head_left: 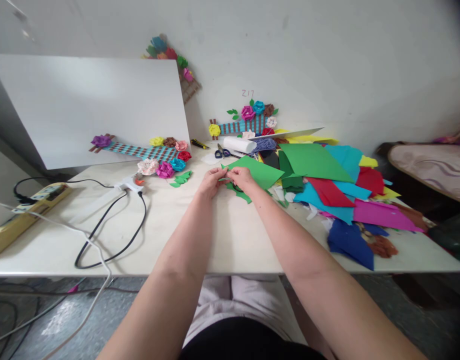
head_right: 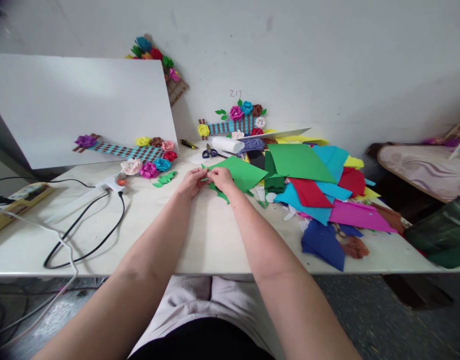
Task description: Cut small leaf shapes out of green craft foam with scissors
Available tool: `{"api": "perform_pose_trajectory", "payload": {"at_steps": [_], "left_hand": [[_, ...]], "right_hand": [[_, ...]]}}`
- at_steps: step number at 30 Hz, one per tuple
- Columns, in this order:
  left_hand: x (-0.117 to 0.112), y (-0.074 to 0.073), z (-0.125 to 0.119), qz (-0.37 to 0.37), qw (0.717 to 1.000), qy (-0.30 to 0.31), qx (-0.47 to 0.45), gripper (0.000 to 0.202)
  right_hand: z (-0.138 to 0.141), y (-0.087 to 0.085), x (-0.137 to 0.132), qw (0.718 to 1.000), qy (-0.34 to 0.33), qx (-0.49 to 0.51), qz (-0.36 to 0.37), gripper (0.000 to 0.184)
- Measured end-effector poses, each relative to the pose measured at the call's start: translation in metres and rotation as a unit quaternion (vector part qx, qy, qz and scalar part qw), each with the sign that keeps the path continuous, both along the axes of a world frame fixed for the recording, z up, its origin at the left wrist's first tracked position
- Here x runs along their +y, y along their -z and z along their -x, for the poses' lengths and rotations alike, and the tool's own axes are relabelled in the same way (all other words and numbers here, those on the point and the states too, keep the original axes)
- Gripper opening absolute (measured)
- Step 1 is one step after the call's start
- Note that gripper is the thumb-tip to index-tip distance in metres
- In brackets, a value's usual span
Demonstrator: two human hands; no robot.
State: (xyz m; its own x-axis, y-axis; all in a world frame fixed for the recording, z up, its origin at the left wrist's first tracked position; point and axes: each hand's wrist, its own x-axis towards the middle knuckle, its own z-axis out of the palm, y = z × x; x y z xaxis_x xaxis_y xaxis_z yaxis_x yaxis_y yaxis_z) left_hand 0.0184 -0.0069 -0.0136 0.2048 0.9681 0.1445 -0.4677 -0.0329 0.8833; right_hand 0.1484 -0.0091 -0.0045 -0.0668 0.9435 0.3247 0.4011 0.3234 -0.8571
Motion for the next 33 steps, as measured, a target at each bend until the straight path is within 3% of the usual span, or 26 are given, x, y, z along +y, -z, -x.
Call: {"api": "perform_pose_trajectory", "payload": {"at_steps": [10, 18, 24, 33], "left_hand": [[0.000, -0.002, -0.002, 0.006, 0.998, -0.069, -0.010, 0.038], [0.002, -0.001, -0.001, 0.018, 0.994, -0.108, -0.020, 0.027], [0.004, -0.001, -0.001, 0.015, 0.994, -0.096, -0.048, 0.020], [0.000, -0.006, -0.005, 0.029, 0.991, -0.126, -0.038, 0.023]], "right_hand": [[0.004, -0.004, -0.003, 0.996, -0.013, -0.041, -0.076, 0.019], [0.004, -0.008, -0.011, 0.999, -0.036, 0.012, -0.014, 0.024], [0.008, -0.007, -0.012, 0.997, -0.054, 0.063, 0.006, 0.028], [0.010, -0.009, -0.014, 0.992, -0.048, 0.111, 0.029, 0.018]]}}
